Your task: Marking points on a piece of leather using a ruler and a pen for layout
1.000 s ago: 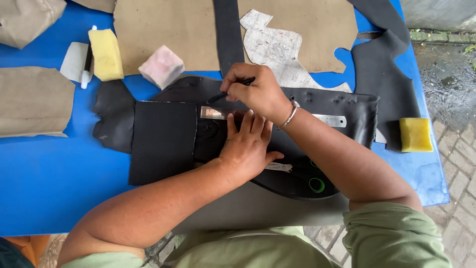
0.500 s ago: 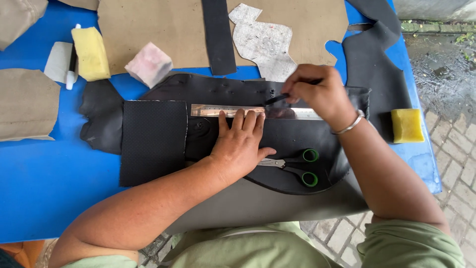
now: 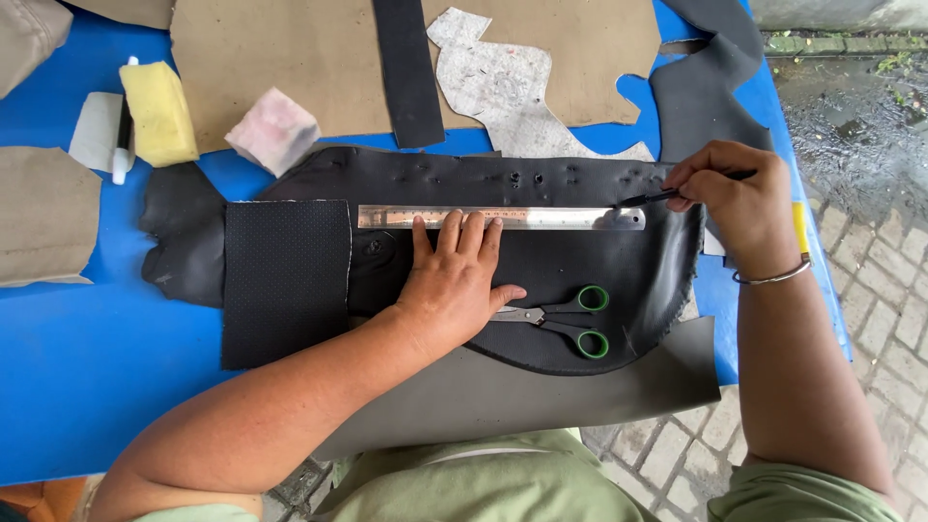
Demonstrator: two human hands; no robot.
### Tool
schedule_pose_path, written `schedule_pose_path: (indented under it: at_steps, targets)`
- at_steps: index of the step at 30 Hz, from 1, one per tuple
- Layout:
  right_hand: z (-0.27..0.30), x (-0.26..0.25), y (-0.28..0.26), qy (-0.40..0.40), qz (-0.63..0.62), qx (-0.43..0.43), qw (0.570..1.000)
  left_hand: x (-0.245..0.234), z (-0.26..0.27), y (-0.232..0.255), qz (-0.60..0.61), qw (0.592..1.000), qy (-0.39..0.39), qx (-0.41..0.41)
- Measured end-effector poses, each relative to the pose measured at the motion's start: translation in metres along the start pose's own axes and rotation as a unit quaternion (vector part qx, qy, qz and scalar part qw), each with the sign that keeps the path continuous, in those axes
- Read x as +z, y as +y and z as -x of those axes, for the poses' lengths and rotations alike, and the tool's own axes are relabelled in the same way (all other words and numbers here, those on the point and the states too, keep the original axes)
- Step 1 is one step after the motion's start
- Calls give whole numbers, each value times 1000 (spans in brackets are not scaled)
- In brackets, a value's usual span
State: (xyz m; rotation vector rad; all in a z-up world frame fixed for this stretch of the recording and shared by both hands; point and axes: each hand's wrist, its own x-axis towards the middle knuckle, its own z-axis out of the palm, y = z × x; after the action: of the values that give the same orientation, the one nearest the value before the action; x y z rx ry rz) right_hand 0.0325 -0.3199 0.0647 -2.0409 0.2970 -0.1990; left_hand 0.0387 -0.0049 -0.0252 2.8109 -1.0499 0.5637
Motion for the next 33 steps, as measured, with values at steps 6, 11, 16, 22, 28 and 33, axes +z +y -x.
schedule_pose_path:
  at_steps: [6, 11, 16, 22, 28, 33]
  targets:
    - [-6, 32, -26, -40, -20, -69, 997, 5, -6, -7, 26, 1000, -13, 10]
    - [-12, 88, -58, -83, -26, -104, 991, -1, -9, -4, 107, 991, -76, -4]
    - [-18, 154, -90, -156, -90, -164, 970, 5, -7, -5, 110, 992, -57, -19]
    - [-34, 213, -93, -198, -73, -230, 950, 5, -8, -5, 98, 993, -68, -20]
    - [-39, 203, -85, -226, -79, -184, 953, 5, -8, -5, 99, 992, -81, -21]
    - [-42, 149, -77, -231, -35, -94, 968, 0, -9, -6, 103, 992, -70, -13]
